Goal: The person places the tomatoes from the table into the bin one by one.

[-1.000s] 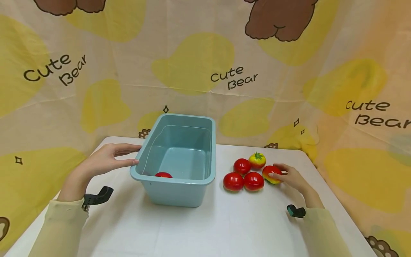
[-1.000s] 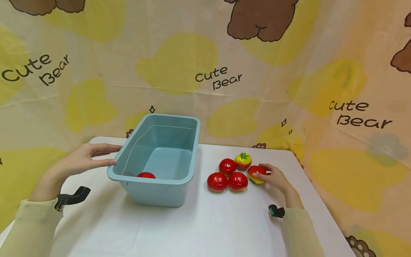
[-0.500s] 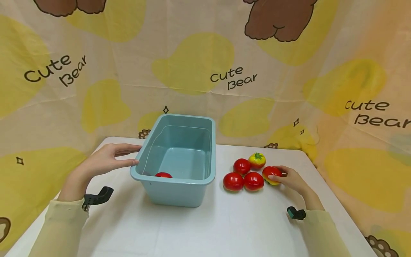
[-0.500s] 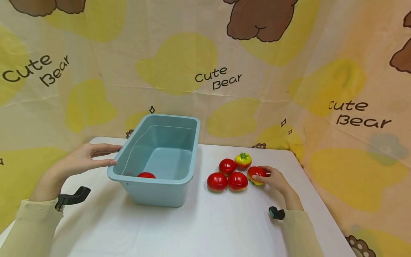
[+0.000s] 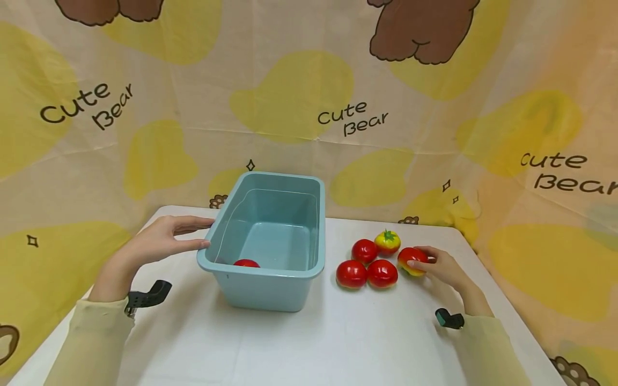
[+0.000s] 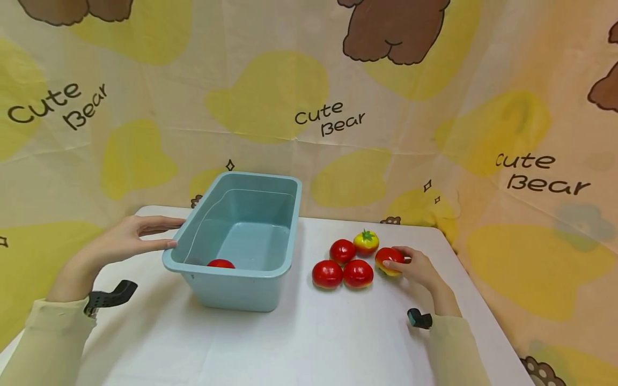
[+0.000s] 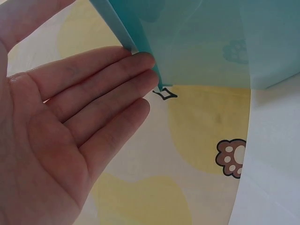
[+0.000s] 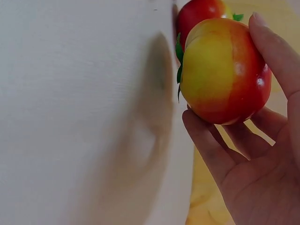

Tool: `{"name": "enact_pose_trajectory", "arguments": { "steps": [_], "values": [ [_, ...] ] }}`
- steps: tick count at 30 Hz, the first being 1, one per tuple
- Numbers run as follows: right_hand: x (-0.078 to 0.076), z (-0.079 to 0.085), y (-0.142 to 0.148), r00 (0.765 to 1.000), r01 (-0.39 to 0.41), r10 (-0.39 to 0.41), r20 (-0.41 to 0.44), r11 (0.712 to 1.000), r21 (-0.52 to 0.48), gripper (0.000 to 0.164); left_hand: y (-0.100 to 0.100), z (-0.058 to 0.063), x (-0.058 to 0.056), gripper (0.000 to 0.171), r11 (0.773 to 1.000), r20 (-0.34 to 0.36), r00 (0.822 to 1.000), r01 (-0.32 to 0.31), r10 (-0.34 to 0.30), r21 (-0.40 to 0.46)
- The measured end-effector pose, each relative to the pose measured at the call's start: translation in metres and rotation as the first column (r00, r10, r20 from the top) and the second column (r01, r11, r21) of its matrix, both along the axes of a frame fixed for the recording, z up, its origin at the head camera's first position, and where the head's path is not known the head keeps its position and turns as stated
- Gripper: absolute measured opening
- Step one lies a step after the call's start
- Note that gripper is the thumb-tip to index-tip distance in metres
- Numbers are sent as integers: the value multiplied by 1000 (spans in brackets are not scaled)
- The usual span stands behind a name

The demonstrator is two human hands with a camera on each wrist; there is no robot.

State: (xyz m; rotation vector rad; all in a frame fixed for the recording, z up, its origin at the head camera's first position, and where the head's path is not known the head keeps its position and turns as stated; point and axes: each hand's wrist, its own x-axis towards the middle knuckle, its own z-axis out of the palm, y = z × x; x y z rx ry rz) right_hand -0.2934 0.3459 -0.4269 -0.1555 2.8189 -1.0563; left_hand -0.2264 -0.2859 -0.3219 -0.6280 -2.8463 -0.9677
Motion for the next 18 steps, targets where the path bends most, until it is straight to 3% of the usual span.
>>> {"name": "enact_pose_trajectory", "arguments": {
  "steps": [12,18],
  "values": [
    [-1,33,-6,994,-34,34,-104,999,7,70,0,-2,0,55,1000,-6,1000,8,-8,5],
    [-4,56,-13,978,-23,46,-201,993,116,75,0,-2,-1,55,1000,-14,1000,7,-7,-3]
  ]
}}
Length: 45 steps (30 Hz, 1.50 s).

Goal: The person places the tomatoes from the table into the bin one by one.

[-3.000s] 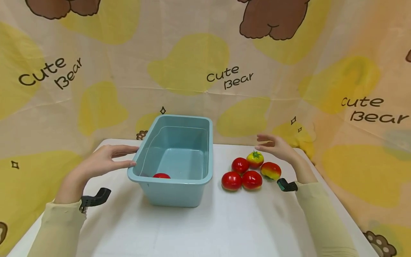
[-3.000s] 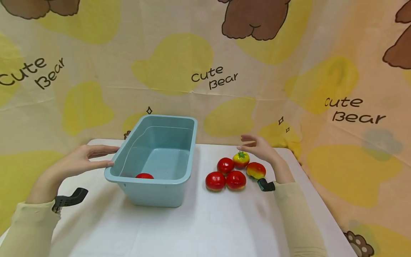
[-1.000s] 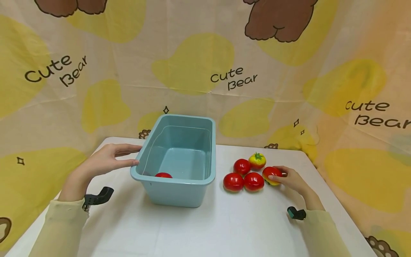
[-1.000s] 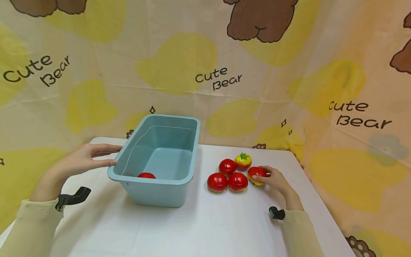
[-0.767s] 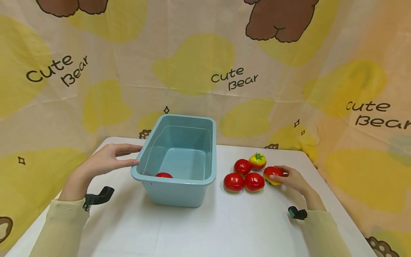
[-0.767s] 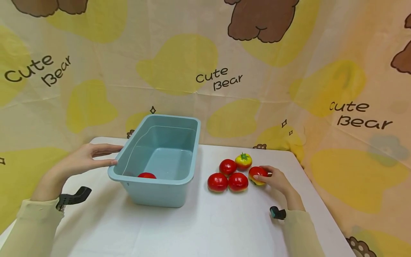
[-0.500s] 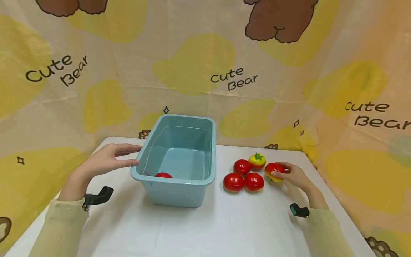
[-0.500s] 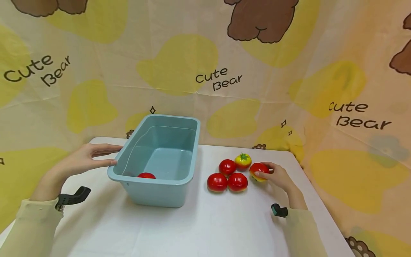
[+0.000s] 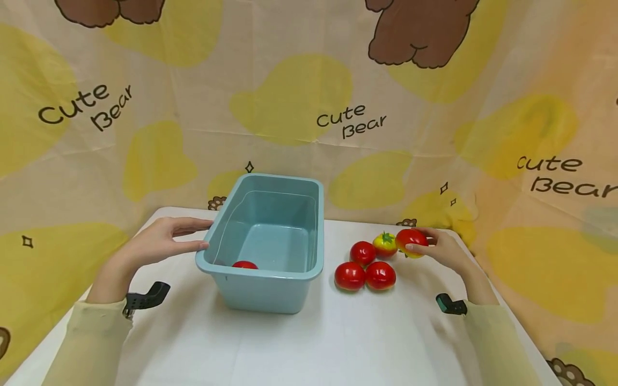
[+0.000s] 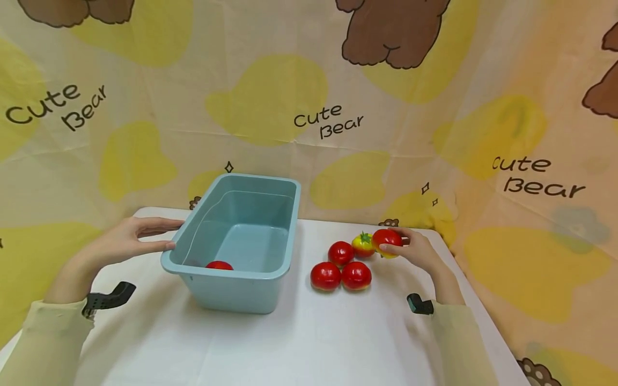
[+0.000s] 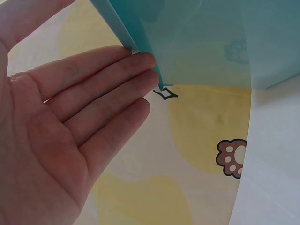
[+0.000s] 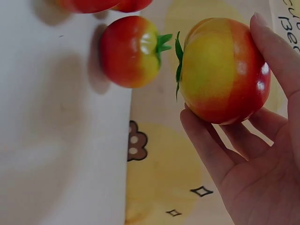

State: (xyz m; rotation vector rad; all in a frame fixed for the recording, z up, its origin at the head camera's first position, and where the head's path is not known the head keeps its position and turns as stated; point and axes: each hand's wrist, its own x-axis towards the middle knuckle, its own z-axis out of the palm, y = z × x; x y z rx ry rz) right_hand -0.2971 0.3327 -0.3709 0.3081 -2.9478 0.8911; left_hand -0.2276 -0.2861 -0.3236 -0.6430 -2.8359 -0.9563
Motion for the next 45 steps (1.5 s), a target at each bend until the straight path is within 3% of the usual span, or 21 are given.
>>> {"name": "enact_pose_trajectory", "arguments": {
  "steps": [3,9,22,28,35,45],
  "values": [
    [0,10,-6,1000,5,-5,21,1000,11,76,0,0,1,55,1000,1,1000,-3,3,-5],
    [-4,27,-19,995,-49,55,79,996,-77,71,0,1,1,56,1000,-1,1000,-6,6,-2],
    [-13,54,-45,991,-135,136,2,989,-66,66,0,2,0,56,1000,13,1000,4,-4,15],
    [-15,69,-59,987,-163,163,3,985,-61,67,0,2,1,57,1000,11,1000,-3,3,9],
    [-20,85,-75,977,-210,213,12,970,-121,67,0,1,0,59,1000,9,1000,-5,5,6],
    [-26,102,-95,973,-231,231,-2,970,-79,69,0,0,-1,58,1000,4,1000,-2,2,3]
  ]
}}
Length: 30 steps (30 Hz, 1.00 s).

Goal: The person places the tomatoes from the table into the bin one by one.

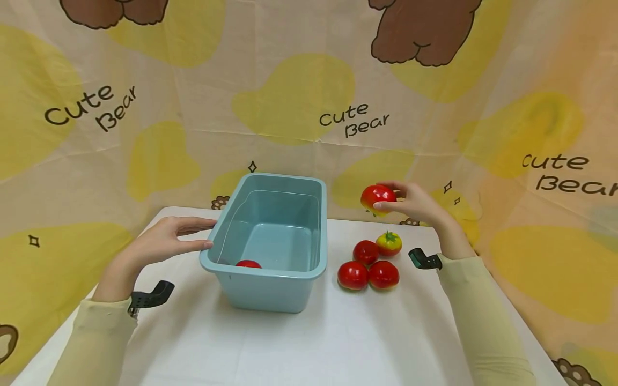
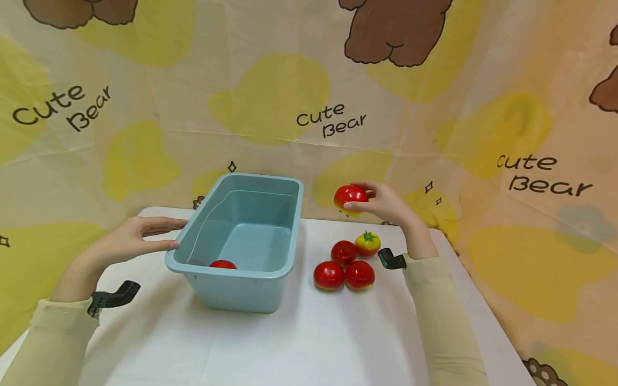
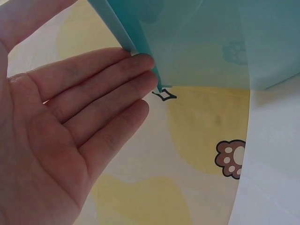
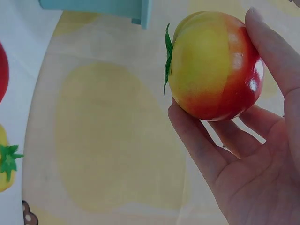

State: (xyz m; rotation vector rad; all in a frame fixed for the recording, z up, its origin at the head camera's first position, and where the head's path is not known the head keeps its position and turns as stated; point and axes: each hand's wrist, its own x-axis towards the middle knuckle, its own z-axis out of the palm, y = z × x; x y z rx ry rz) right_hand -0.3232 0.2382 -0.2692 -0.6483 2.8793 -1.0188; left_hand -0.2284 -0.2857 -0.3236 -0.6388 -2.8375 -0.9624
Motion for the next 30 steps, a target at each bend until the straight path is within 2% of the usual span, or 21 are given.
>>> {"name": "enact_pose_trajectory", "arguments": {
  "steps": [10,19,30],
  "values": [
    [-7,18,-25,999,-21,21,-46,1000,6,65,-1,0,0,58,1000,10,1000,1,-2,14],
    [-13,30,-46,999,-50,50,-5,999,12,63,-2,-1,-1,58,1000,5,1000,6,-6,12],
    [-16,38,-81,992,-125,125,-12,992,11,61,0,1,1,58,1000,19,1000,9,-9,25]
  ]
}}
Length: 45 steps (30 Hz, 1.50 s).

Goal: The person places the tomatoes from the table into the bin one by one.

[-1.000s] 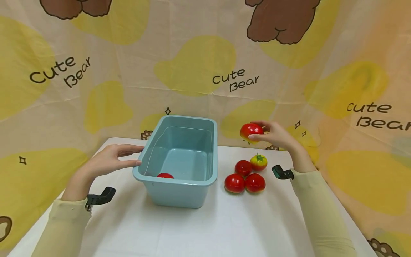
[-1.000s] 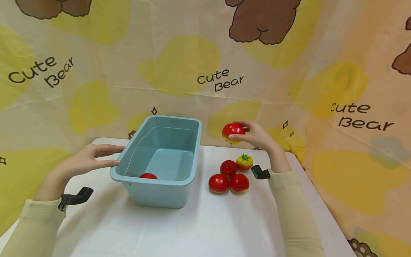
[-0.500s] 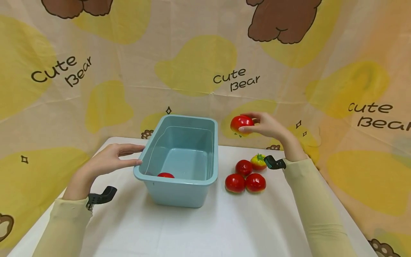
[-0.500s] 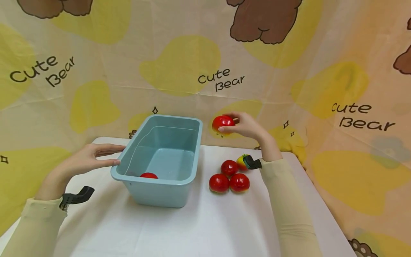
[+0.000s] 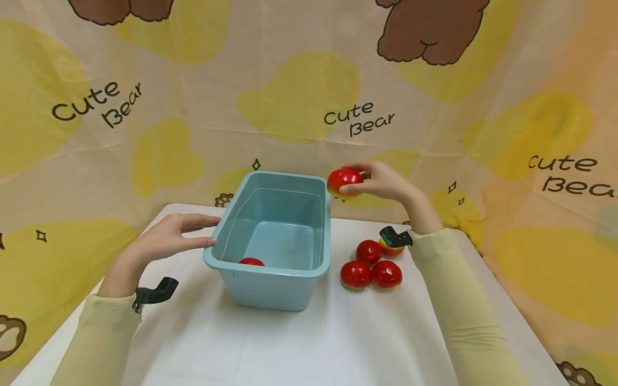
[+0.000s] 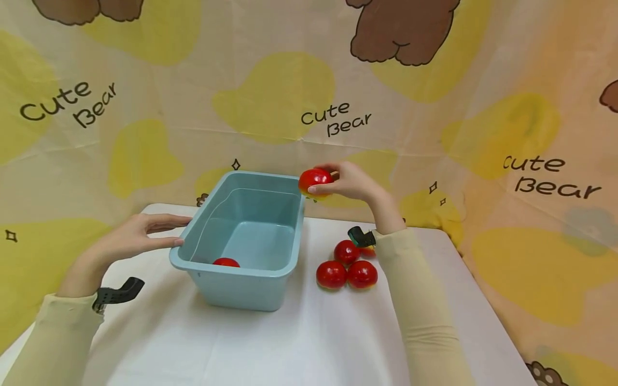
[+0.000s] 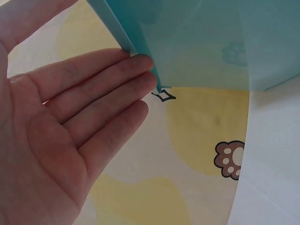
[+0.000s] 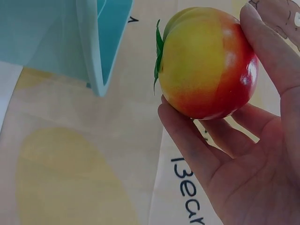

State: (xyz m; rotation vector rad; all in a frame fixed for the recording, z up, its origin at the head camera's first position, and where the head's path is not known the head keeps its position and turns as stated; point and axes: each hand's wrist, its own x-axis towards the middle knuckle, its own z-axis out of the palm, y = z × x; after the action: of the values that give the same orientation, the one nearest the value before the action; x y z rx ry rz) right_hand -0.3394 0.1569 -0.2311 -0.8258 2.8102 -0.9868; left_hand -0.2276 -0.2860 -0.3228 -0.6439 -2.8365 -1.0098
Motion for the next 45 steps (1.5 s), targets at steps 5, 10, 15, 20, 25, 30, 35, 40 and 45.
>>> {"name": "enact_pose_trajectory", "arguments": {
  "steps": [5,10,15,20,25,30,35,40,45],
  "values": [
    [0,3,-16,998,-56,56,-1,998,-13,58,0,1,0,58,1000,7,1000,-2,2,0],
    [-2,5,-30,995,-100,100,3,995,-12,57,0,0,-2,58,1000,13,1000,5,-5,7],
    [-4,5,-44,989,-149,149,-15,989,3,53,-2,-1,-2,57,1000,14,1000,4,-4,8],
    [-4,4,-57,982,-188,188,-21,982,11,51,-1,1,-2,57,1000,14,1000,2,-2,13],
    [-4,3,-68,978,-208,208,-22,978,14,52,1,0,-1,56,1000,12,1000,4,-5,21],
    [-3,0,-79,973,-232,232,-17,973,9,53,-1,-1,-2,59,1000,30,1000,-2,1,27],
    [-1,1,-90,970,-242,242,-12,970,9,54,-1,-1,-1,59,999,29,1000,1,-2,32],
    [1,0,-98,970,-241,241,-6,970,43,58,0,-1,-1,58,1000,19,1000,3,-3,28],
    [0,-1,-104,964,-267,267,8,963,35,60,1,0,0,57,1000,14,1000,3,-4,29]
  ]
}}
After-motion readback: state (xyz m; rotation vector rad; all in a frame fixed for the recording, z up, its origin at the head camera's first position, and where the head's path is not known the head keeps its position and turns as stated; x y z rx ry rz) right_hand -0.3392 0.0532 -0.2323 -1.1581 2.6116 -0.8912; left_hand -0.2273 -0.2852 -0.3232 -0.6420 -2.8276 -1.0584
